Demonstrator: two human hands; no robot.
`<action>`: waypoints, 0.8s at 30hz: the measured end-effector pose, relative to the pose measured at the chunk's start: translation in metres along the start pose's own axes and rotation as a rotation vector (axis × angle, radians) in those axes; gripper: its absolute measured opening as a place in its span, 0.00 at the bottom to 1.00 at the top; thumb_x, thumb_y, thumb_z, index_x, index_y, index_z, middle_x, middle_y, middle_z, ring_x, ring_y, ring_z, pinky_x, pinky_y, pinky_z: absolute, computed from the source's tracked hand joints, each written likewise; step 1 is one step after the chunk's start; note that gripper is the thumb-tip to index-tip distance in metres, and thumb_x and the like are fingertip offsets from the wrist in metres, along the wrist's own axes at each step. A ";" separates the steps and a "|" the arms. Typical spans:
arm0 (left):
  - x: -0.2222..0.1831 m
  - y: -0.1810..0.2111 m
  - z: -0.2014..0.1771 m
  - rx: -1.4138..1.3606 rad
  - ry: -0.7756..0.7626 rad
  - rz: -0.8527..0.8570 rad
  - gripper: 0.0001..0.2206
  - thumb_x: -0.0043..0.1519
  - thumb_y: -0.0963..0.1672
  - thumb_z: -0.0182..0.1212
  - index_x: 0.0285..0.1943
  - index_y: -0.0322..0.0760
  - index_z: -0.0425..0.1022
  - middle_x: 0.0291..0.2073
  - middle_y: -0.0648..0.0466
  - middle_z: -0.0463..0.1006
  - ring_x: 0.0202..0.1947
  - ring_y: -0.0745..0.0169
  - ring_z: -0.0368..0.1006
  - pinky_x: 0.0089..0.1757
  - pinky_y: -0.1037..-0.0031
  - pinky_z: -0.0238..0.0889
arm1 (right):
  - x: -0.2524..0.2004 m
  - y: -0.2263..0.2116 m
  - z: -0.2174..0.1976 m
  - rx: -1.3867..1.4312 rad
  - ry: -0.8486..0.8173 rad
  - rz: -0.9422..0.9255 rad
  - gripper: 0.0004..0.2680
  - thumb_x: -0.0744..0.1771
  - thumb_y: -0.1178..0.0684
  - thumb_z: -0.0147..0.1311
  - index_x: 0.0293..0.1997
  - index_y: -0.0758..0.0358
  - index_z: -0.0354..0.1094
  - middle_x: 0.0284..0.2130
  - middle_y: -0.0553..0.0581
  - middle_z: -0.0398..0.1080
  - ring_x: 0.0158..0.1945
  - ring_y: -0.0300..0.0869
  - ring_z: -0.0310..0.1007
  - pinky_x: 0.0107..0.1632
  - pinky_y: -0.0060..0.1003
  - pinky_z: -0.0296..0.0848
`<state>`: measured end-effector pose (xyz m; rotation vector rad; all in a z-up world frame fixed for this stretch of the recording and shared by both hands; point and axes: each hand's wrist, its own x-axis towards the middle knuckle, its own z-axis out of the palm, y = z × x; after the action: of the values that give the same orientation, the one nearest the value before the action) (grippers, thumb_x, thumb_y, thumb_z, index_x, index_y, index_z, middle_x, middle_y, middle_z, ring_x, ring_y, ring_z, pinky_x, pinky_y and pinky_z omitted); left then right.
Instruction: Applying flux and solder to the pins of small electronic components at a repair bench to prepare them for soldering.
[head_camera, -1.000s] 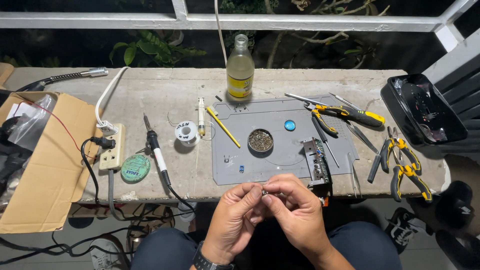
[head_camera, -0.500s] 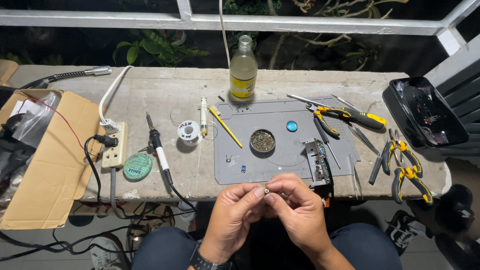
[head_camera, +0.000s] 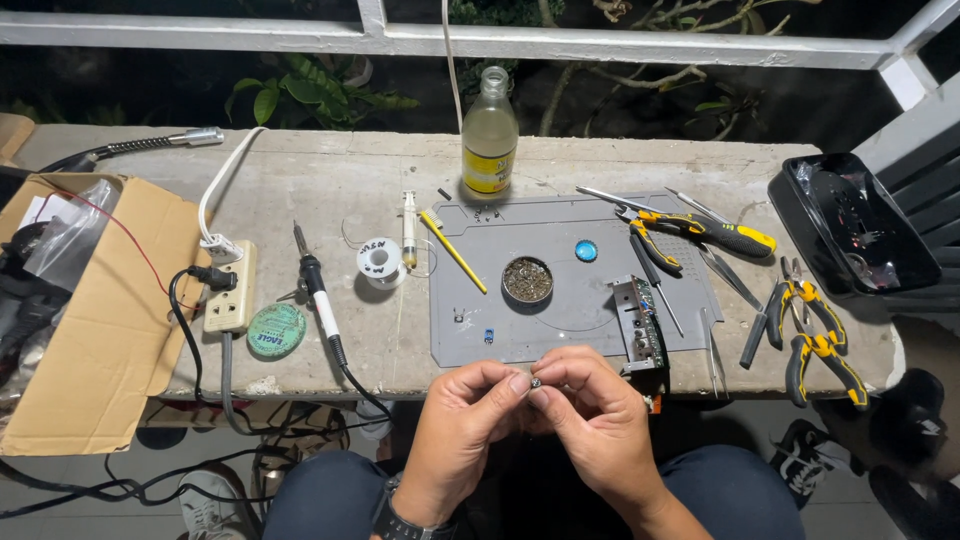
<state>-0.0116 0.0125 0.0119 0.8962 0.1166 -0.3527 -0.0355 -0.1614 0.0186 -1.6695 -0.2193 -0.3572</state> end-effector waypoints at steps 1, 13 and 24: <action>-0.001 0.003 0.002 0.012 -0.014 0.015 0.06 0.68 0.39 0.75 0.42 0.24 0.88 0.34 0.40 0.89 0.34 0.50 0.86 0.40 0.57 0.88 | -0.001 0.001 0.001 0.050 0.006 0.037 0.04 0.70 0.62 0.67 0.49 0.64 0.81 0.49 0.59 0.81 0.53 0.41 0.84 0.58 0.33 0.82; -0.007 0.022 -0.004 0.647 0.072 0.457 0.21 0.78 0.50 0.60 0.29 0.43 0.69 0.25 0.61 0.70 0.29 0.69 0.66 0.35 0.72 0.61 | -0.002 0.007 0.005 0.128 0.072 0.163 0.04 0.70 0.63 0.65 0.48 0.67 0.75 0.35 0.62 0.83 0.30 0.41 0.84 0.34 0.34 0.91; -0.012 0.035 0.006 0.818 -0.073 0.581 0.05 0.70 0.40 0.71 0.51 0.38 0.91 0.42 0.54 0.90 0.43 0.64 0.87 0.45 0.75 0.81 | -0.004 0.011 0.003 0.162 0.025 0.099 0.05 0.69 0.68 0.66 0.48 0.70 0.78 0.43 0.65 0.82 0.39 0.43 0.87 0.41 0.34 0.93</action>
<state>-0.0106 0.0306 0.0446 1.6632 -0.3809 0.1376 -0.0349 -0.1599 0.0064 -1.5093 -0.1426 -0.2785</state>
